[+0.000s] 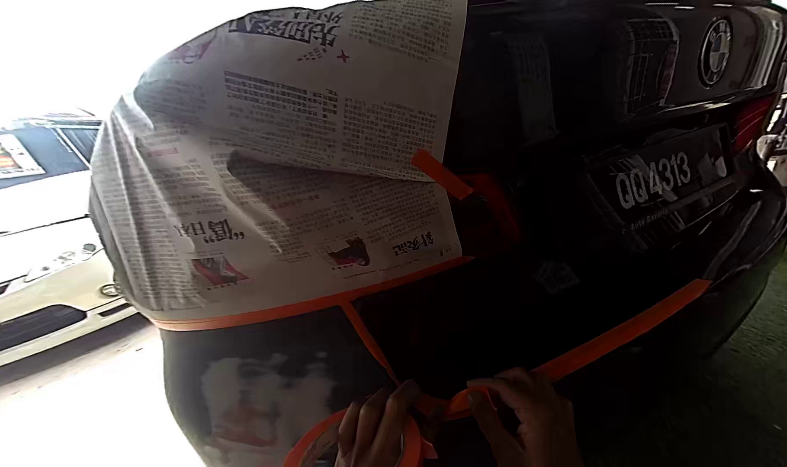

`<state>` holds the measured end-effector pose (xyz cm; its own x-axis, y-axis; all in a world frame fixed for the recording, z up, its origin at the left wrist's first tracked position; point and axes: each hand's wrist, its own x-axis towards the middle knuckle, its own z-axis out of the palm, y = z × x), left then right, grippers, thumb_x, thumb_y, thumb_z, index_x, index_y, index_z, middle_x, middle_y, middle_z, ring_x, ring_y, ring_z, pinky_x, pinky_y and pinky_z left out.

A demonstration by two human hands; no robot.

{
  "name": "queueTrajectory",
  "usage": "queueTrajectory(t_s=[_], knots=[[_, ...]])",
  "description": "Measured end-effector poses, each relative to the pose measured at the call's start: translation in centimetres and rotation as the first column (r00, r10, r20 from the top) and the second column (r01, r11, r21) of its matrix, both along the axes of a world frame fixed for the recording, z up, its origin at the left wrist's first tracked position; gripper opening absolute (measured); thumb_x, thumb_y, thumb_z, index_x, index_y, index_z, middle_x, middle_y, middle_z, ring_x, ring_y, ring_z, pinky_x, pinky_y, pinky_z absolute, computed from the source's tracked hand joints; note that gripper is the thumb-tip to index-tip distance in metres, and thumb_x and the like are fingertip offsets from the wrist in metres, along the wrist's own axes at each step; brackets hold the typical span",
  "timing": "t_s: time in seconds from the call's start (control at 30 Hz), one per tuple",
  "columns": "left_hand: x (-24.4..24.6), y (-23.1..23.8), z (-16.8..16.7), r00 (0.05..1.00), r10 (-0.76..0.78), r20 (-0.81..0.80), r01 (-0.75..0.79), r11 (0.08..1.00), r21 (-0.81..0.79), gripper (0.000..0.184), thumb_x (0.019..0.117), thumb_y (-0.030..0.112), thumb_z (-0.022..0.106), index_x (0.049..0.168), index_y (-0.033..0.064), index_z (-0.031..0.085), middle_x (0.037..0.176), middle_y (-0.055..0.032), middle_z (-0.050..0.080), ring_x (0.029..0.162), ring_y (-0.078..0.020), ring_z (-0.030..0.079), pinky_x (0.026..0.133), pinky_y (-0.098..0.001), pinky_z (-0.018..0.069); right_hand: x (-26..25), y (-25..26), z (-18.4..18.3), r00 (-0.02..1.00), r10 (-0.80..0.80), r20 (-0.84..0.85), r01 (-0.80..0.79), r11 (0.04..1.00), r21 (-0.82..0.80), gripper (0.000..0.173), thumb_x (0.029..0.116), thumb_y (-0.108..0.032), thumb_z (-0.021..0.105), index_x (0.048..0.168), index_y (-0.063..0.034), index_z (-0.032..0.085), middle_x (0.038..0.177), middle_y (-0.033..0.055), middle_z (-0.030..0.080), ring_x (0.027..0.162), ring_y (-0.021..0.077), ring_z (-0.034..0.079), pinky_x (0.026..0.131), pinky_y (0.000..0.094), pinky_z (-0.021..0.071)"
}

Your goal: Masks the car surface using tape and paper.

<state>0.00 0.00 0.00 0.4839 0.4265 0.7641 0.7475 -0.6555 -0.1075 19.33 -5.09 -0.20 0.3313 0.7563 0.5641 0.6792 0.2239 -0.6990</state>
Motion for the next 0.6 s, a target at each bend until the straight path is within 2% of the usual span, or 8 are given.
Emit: queueTrajectory(t_s=[0.07,0.17,0.23,0.33,0.4,0.5,0.6], knots=[[0.5,0.1,-0.5,0.999,0.035,0.020,-0.037,0.993,0.111,0.024,0.0975,0.014,0.056,0.104,0.0292,0.074,0.102,-0.0012,0.067,0.102,-0.0202,0.055,0.096,-0.0343,0.0336,0.9,-0.2,-0.1,0.999,0.025,-0.042,-0.025,1.000,0.008,0.023,0.0948,-0.030,0.067,0.109,-0.0209,0.082,0.093,-0.0032,0.074,0.095,0.0210,0.065,0.082,0.0512,0.0448],[0.9,0.0,-1.1,0.998,0.069,0.011,-0.069,0.975,0.213,0.030,0.1003,0.013,0.049,0.108,0.0311,0.071,0.105,0.0015,0.065,0.101,-0.0189,0.053,0.095,-0.0341,0.0327,1.8,-0.3,-0.1,0.997,0.025,-0.079,-0.025,1.000,-0.001,0.025,0.0924,-0.034,0.072,0.108,-0.0172,0.081,0.092,-0.0030,0.075,0.091,0.0194,0.066,0.082,0.0509,0.0451],[1.0,-0.1,-1.2,0.997,0.071,0.021,-0.074,0.974,0.215,0.032,0.1000,0.011,0.049,0.108,0.0316,0.072,0.106,0.0013,0.066,0.101,-0.0191,0.054,0.094,-0.0341,0.0331,2.0,-0.1,-0.2,0.997,-0.002,-0.076,0.003,1.000,0.016,0.024,0.0915,-0.034,0.073,0.106,-0.0157,0.080,0.091,-0.0029,0.074,0.089,0.0186,0.066,0.082,0.0505,0.0460],[1.4,-0.2,-1.5,0.995,0.085,0.056,-0.096,0.969,0.228,0.031,0.0994,0.010,0.049,0.105,0.0294,0.074,0.104,0.0010,0.067,0.100,-0.0188,0.054,0.094,-0.0337,0.0323,2.5,0.0,-0.2,1.000,-0.009,-0.027,0.010,0.999,0.038,0.019,0.0929,-0.031,0.072,0.101,-0.0169,0.081,0.092,-0.0042,0.074,0.095,0.0211,0.065,0.081,0.0500,0.0459],[1.6,-0.4,-1.6,0.994,0.099,0.045,-0.107,0.963,0.246,0.032,0.1018,0.013,0.047,0.110,0.0309,0.073,0.107,0.0018,0.066,0.100,-0.0187,0.053,0.094,-0.0333,0.0320,2.7,0.0,-0.3,1.000,-0.005,0.017,0.004,0.999,0.036,0.018,0.0935,-0.029,0.071,0.100,-0.0164,0.081,0.092,-0.0030,0.075,0.096,0.0232,0.065,0.080,0.0501,0.0467],[1.5,-0.7,-2.0,0.993,0.120,-0.011,-0.114,0.962,0.247,0.037,0.1033,0.015,0.047,0.125,0.0344,0.069,0.114,0.0016,0.066,0.099,-0.0190,0.053,0.092,-0.0338,0.0347,2.8,0.0,-0.3,0.999,0.010,0.042,-0.010,1.000,0.009,0.018,0.0946,-0.026,0.070,0.102,-0.0154,0.082,0.094,-0.0005,0.075,0.096,0.0251,0.066,0.081,0.0502,0.0478],[1.8,-0.7,-2.3,0.989,0.150,-0.007,-0.143,0.952,0.271,0.037,0.1034,0.014,0.046,0.123,0.0347,0.070,0.112,0.0026,0.067,0.097,-0.0185,0.054,0.091,-0.0330,0.0367,3.0,-0.1,-0.1,0.998,0.011,0.065,-0.010,1.000,-0.016,0.019,0.0954,-0.026,0.068,0.103,-0.0154,0.082,0.096,0.0011,0.076,0.099,0.0267,0.066,0.082,0.0506,0.0485]])
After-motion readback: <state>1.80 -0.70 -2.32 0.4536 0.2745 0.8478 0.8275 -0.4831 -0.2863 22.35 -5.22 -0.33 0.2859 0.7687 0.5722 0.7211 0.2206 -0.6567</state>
